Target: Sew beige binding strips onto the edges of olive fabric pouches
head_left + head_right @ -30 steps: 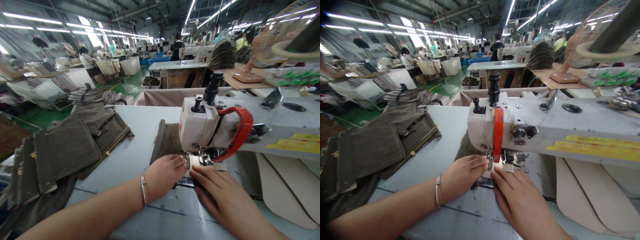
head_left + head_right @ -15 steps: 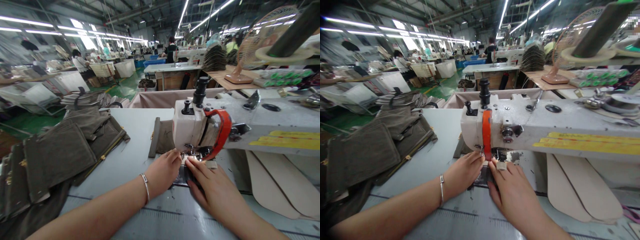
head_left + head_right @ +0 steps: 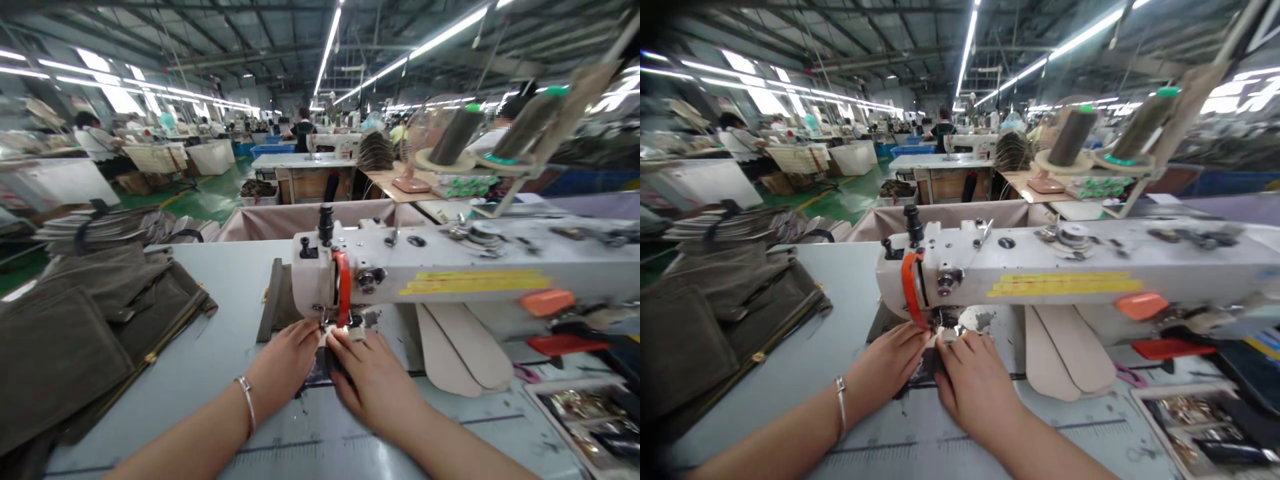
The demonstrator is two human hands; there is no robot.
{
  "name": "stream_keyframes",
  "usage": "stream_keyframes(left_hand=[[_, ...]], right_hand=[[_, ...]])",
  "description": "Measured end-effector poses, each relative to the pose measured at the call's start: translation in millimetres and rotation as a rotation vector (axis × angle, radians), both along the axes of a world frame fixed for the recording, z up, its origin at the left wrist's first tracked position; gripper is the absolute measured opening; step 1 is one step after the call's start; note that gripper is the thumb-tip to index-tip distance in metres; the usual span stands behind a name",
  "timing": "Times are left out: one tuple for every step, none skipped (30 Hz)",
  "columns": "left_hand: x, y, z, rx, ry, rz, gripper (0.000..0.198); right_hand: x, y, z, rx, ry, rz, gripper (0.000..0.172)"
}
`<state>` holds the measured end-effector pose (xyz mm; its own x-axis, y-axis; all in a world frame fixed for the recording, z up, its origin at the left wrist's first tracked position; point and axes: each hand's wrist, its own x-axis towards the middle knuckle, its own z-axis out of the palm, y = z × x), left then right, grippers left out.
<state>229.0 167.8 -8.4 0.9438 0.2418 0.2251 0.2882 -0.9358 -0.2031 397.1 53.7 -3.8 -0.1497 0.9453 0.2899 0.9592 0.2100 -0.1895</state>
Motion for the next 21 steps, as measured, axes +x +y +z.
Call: stream_keyframes(left_hand=[[-1.3,0.2,-2.1,0.01,-0.012,-0.013,0.027],[-2.4,0.5,-3.9,0.012,-0.031,-0.023,0.028],[-3.2,0.7,-5.1,0.007,-0.055,-0.03,0.029],[-3.8,1.1,-5.5,-0.004,-0.082,-0.031,0.03],[-4.2,1.5,-5.4,-0.021,-0.109,-0.026,0.031],[-4.3,2.2,-4.7,-0.037,-0.134,-0.02,0.033],[-4.4,3.1,-3.7,-0.049,-0.154,-0.016,0.035],[-4.7,4.3,-2.6,-0.056,-0.167,-0.016,0.037],[-5.2,5.6,-1.9,-0.058,-0.172,-0.017,0.038],[-6.0,7.0,-1.5,-0.056,-0.17,-0.019,0.039],[-7.3,8.6,-1.6,-0.051,-0.164,-0.026,0.039],[-8.9,10.3,-2.2,-0.046,-0.154,-0.034,0.039],[-10.7,12.2,-2.9,-0.043,-0.146,-0.047,0.04],[-12.5,14.6,-3.5,-0.044,-0.141,-0.061,0.04],[-13.9,17.6,-3.8,-0.05,-0.136,-0.074,0.04],[-14.7,21.3,-3.2,-0.061,-0.129,-0.083,0.039],[-14.6,25.9,-1.7,-0.077,-0.118,-0.083,0.037],[-13.5,31.3,0.9,-0.096,-0.102,-0.071,0.034],[-11.5,37.1,4.4,-0.117,-0.087,-0.046,0.03],[-8.8,43.1,8.5,-0.14,-0.077,-0.002,0.028],[-6.0,48.7,12.7,-0.161,-0.081,0.061,0.027]], right_hand=[[-1.7,-1.8,2.6,0.01,-0.011,-0.008,0.047],[-2.8,-4.3,5.7,0.02,-0.02,-0.011,0.044],[-2.8,-7.7,9.3,0.028,-0.027,-0.01,0.038],[-1.1,-12.1,13.6,0.035,-0.035,-0.01,0.029],[2.9,-17.5,18.6,0.043,-0.042,-0.022,0.018],[9.4,-23.8,24.3,0.056,-0.05,-0.053,0.011],[18.5,-30.8,30.2,0.074,-0.061,-0.11,0.015],[30.1,-38.5,36.0,0.097,-0.077,-0.191,0.02],[43.4,-46.4,41.3,0.124,-0.098,-0.286,0.023],[57.6,-54.3,45.4,0.151,-0.124,-0.385,0.024],[71.6,-61.8,48.1,0.173,-0.153,-0.475,0.024],[84.5,-68.6,49.0,0.186,-0.181,-0.545,0.025],[95.5,-74.2,48.3,0.192,-0.205,-0.598,0.028],[104.1,-78.4,46.2,0.192,-0.223,-0.637,0.031],[110.2,-81.1,43.3,0.189,-0.235,-0.666,0.034],[114.1,-82.2,40.3,0.186,-0.24,-0.686,0.036],[116.4,-82.2,37.8,0.188,-0.241,-0.702,0.037],[117.5,-81.4,36.3,0.195,-0.236,-0.716,0.039],[117.9,-80.5,36.2,0.209,-0.227,-0.727,0.041],[117.9,-80.1,37.5,0.226,-0.211,-0.733,0.044],[117.6,-81.0,39.8,0.244,-0.188,-0.736,0.046]])
